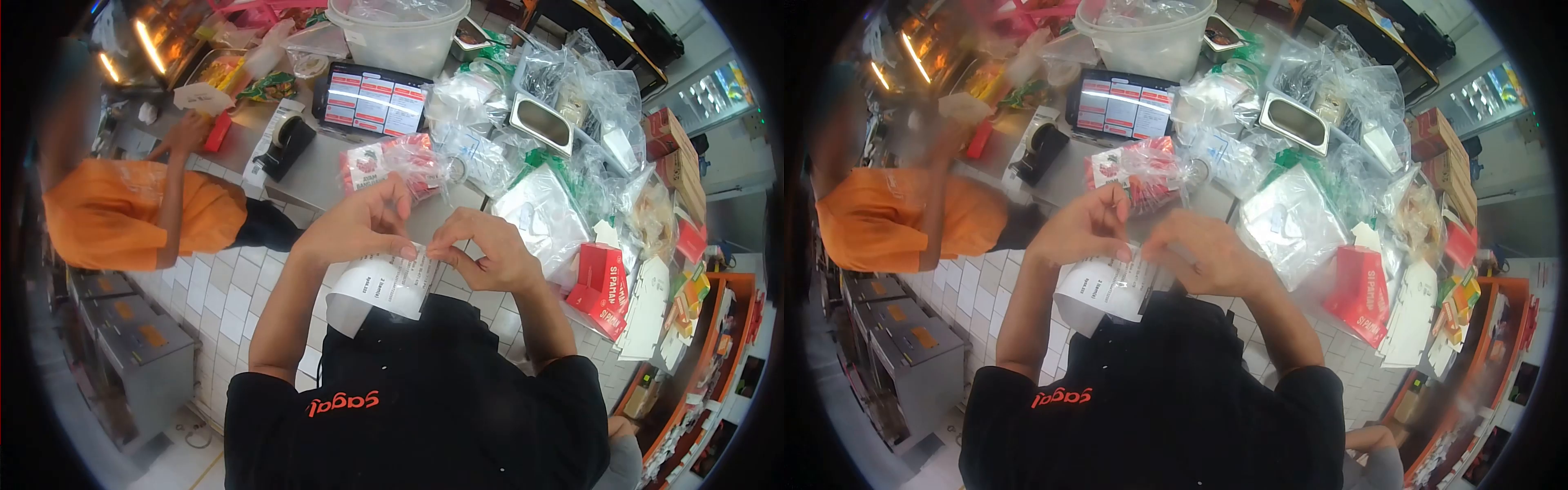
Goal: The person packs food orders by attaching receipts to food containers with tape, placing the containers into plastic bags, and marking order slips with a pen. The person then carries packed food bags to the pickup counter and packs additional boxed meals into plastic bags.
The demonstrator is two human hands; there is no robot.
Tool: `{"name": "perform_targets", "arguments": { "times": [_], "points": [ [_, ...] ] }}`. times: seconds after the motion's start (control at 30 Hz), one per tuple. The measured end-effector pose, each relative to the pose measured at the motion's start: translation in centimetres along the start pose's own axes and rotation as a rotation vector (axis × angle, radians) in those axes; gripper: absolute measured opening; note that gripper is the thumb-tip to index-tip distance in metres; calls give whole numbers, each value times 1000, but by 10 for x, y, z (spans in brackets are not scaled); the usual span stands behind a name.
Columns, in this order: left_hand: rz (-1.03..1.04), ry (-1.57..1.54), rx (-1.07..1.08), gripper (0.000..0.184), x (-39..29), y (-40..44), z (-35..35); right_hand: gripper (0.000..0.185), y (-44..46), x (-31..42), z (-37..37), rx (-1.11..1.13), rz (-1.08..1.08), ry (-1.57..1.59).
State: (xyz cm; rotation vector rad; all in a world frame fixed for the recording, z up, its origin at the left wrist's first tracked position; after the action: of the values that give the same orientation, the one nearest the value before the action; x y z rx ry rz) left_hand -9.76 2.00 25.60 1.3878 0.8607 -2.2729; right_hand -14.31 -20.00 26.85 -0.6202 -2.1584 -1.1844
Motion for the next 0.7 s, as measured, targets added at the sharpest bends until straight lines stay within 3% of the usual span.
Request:
{"name": "perform_targets", "arguments": {
  "times": [0.2,0.7],
  "points": [
    [-109,-59,56,46,-11,-10,-30,31,19,4,23,-8,-80,-80],
    [-100,47,235,42,-30,-13,-89,32,54,26,60,-4,-35,-246]
  ]
}}
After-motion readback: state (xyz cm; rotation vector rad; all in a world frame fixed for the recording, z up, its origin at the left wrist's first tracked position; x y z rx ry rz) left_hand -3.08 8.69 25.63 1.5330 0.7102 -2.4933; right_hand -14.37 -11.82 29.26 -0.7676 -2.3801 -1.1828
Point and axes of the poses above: each hand's wrist, its own y-axis towards the middle knuckle, its own z-axis out of the palm, x = y × z, the point moved 1 cm from there along y, towards the middle knuckle, and after that the axes turned 6 degrees about -z, right-handed, at the moved point
